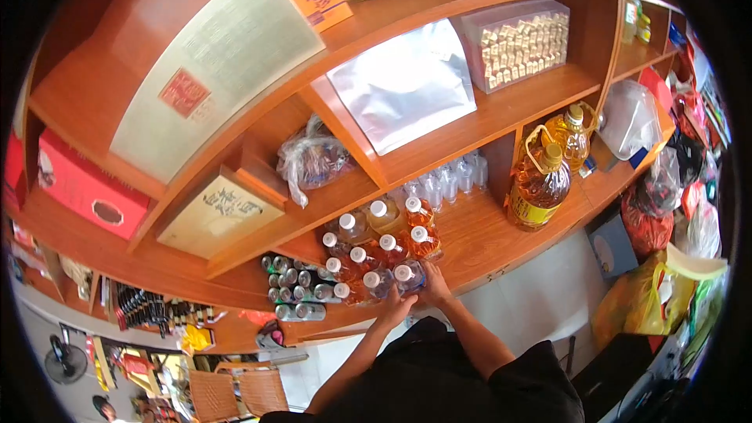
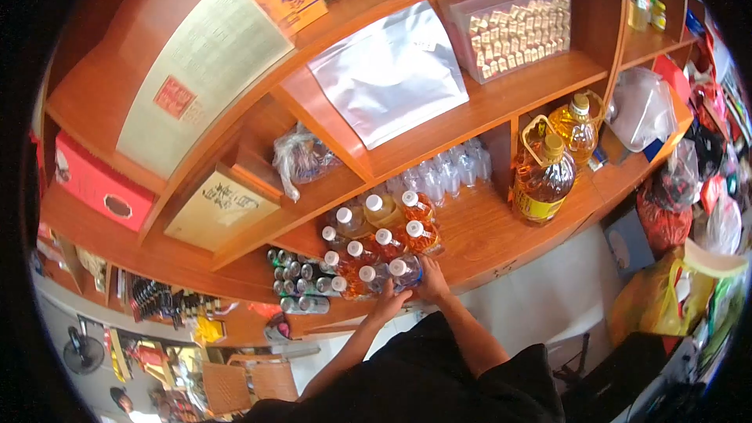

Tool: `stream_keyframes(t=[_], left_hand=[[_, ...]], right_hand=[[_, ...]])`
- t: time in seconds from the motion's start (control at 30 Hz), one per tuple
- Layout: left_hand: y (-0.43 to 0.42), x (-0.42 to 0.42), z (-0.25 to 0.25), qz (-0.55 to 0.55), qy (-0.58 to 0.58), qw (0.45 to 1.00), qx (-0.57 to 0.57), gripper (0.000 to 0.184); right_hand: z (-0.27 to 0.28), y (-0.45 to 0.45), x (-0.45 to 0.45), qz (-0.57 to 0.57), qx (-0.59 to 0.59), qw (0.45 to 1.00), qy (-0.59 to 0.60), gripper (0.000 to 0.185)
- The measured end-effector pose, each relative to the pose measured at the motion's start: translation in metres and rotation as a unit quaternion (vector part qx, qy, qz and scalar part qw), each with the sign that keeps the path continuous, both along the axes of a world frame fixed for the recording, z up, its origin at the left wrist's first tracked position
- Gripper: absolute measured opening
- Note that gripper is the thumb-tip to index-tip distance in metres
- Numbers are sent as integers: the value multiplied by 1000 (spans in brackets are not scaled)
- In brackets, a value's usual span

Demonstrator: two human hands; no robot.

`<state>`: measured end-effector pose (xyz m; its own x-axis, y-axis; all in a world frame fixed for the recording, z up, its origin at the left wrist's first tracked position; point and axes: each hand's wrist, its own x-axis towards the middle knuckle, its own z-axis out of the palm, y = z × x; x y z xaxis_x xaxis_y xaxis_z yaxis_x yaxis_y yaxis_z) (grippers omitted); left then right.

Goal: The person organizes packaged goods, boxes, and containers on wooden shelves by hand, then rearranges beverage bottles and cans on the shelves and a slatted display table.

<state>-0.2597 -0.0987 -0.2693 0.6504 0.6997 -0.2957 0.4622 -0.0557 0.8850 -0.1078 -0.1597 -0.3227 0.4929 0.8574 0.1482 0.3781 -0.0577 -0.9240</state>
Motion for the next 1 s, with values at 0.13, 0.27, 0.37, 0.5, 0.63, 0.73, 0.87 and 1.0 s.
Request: stream_keyframes(t=[0.13, 0.27, 0.37, 0.5, 0.63, 0.73, 0.87, 1.0], left_hand=[[3, -27, 9, -46, 32, 998, 34, 87], [16, -44, 9, -103, -6, 993, -49, 78], [44, -47, 4, -135, -17, 988, -73, 66], [51, -55, 1, -211, -32, 977, -29, 64], [39, -51, 5, -210, -51, 976, 5, 71], [25, -44, 17, -163, -1, 986, -15, 77], [20, -44, 48, -168, 61, 984, 0, 64], [-12, -59, 82, -3, 17, 999, -46, 49]], right_hand=[[-1, 6, 0, 3, -4, 1000, -29, 93], [1, 8, 4, 23, -57, 997, -43, 96], [10, 5, 10, 51, -49, 997, -21, 100], [19, 8, 13, 73, -52, 995, -45, 95], [-1, 10, 17, 69, -88, 994, 16, 86], [-41, -7, 27, 74, -192, 978, -31, 69], [-59, 2, 39, 42, -279, 959, -36, 48], [-74, 21, 52, 4, -301, 950, -87, 26]])
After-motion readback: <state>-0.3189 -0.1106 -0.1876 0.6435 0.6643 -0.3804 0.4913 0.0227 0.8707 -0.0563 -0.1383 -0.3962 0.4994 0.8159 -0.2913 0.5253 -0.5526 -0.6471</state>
